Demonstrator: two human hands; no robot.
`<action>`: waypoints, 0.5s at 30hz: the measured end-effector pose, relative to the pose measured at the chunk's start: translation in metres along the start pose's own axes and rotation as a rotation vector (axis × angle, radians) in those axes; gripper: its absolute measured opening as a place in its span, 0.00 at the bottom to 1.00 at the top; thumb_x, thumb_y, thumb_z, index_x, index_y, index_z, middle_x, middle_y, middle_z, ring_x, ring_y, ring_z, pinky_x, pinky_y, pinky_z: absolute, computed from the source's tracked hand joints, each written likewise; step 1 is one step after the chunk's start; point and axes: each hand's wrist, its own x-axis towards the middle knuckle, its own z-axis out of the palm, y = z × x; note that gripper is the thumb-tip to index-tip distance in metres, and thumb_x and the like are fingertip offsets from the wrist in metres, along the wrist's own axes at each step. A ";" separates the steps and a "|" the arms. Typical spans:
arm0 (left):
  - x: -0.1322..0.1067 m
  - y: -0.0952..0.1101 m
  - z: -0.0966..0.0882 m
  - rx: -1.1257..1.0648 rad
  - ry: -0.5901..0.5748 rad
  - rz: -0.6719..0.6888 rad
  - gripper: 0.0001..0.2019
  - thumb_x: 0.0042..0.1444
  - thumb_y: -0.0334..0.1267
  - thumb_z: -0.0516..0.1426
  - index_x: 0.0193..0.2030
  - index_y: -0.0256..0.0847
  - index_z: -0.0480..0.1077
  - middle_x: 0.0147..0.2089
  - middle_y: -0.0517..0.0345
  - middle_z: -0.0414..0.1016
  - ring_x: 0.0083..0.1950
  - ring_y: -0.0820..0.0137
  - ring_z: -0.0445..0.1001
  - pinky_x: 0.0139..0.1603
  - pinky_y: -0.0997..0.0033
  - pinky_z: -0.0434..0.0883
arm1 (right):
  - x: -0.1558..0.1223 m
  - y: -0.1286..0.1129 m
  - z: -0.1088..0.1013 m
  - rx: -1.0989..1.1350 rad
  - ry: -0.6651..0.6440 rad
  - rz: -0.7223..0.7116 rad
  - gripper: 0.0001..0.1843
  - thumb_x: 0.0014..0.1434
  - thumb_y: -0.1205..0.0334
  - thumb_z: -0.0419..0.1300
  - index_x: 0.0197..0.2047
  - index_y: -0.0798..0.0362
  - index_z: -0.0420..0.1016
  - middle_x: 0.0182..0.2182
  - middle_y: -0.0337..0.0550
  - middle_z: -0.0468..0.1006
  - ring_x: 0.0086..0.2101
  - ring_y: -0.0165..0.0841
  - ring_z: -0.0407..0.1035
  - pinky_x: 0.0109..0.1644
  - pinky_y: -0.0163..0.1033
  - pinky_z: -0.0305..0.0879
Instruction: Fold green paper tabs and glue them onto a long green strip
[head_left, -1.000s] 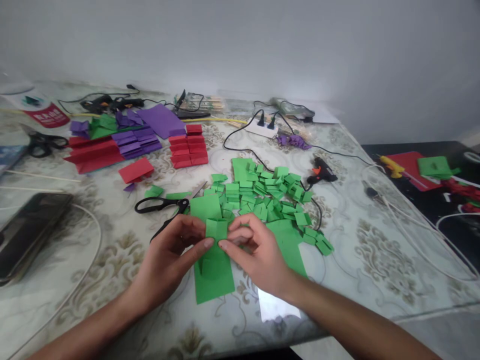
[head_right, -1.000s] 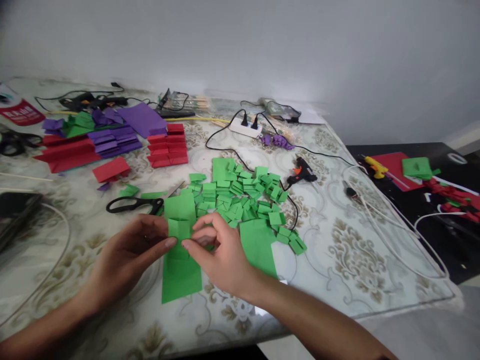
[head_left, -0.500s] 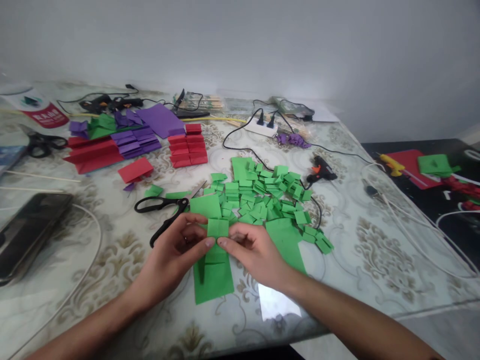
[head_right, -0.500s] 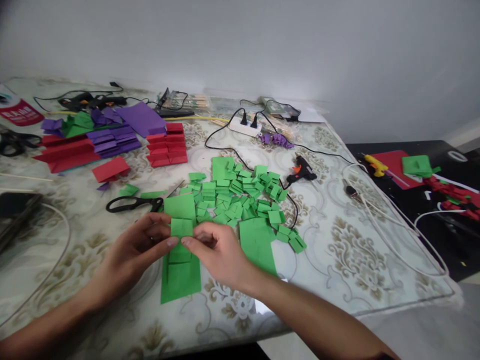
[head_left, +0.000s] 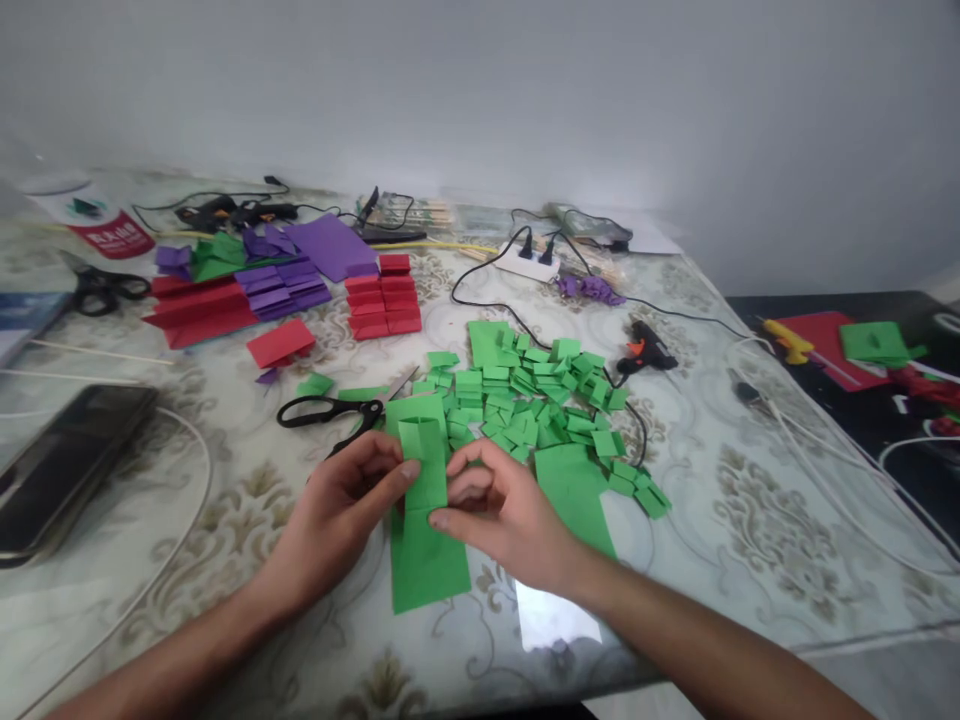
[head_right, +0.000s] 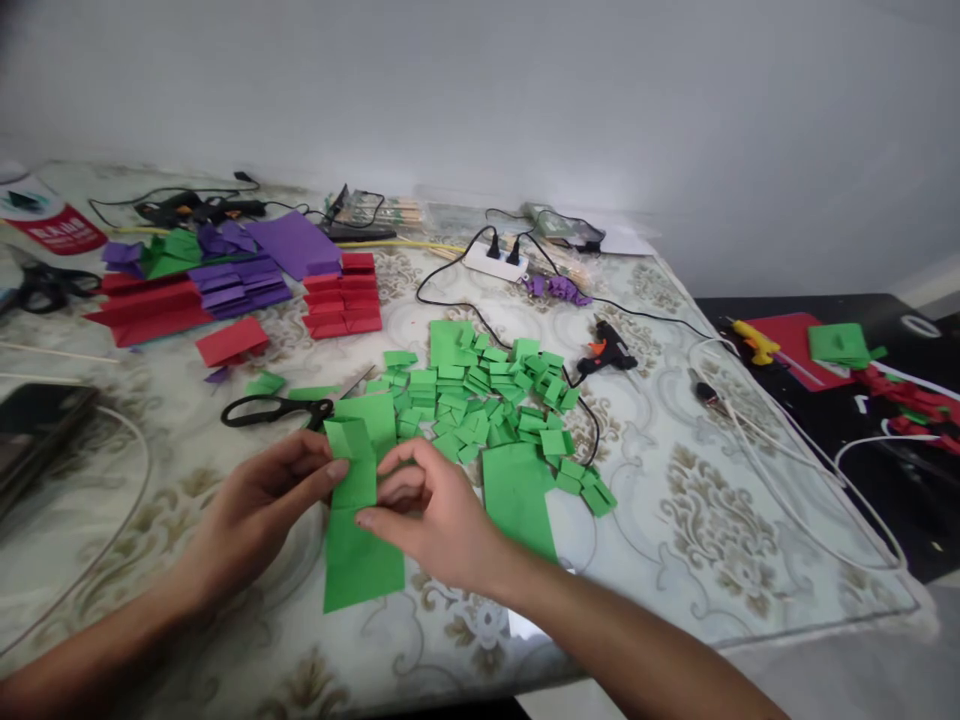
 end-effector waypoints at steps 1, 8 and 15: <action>-0.001 0.001 0.000 -0.005 -0.013 -0.004 0.10 0.62 0.45 0.62 0.36 0.41 0.71 0.29 0.63 0.73 0.29 0.72 0.70 0.30 0.75 0.68 | 0.000 0.000 0.000 -0.009 0.026 -0.011 0.25 0.48 0.66 0.77 0.42 0.49 0.68 0.28 0.30 0.76 0.30 0.27 0.71 0.39 0.35 0.65; -0.006 -0.002 0.000 0.061 -0.126 0.000 0.09 0.59 0.42 0.66 0.39 0.42 0.73 0.34 0.61 0.76 0.36 0.69 0.75 0.36 0.73 0.71 | 0.004 0.002 -0.001 -0.014 0.121 -0.093 0.26 0.50 0.65 0.75 0.48 0.48 0.68 0.27 0.28 0.76 0.28 0.26 0.70 0.36 0.34 0.65; -0.005 -0.002 0.000 0.086 -0.070 0.018 0.07 0.57 0.40 0.66 0.38 0.42 0.74 0.31 0.63 0.76 0.31 0.71 0.74 0.32 0.74 0.70 | 0.007 0.004 -0.003 0.015 0.106 -0.034 0.20 0.48 0.59 0.77 0.42 0.51 0.77 0.31 0.36 0.81 0.33 0.30 0.75 0.42 0.38 0.70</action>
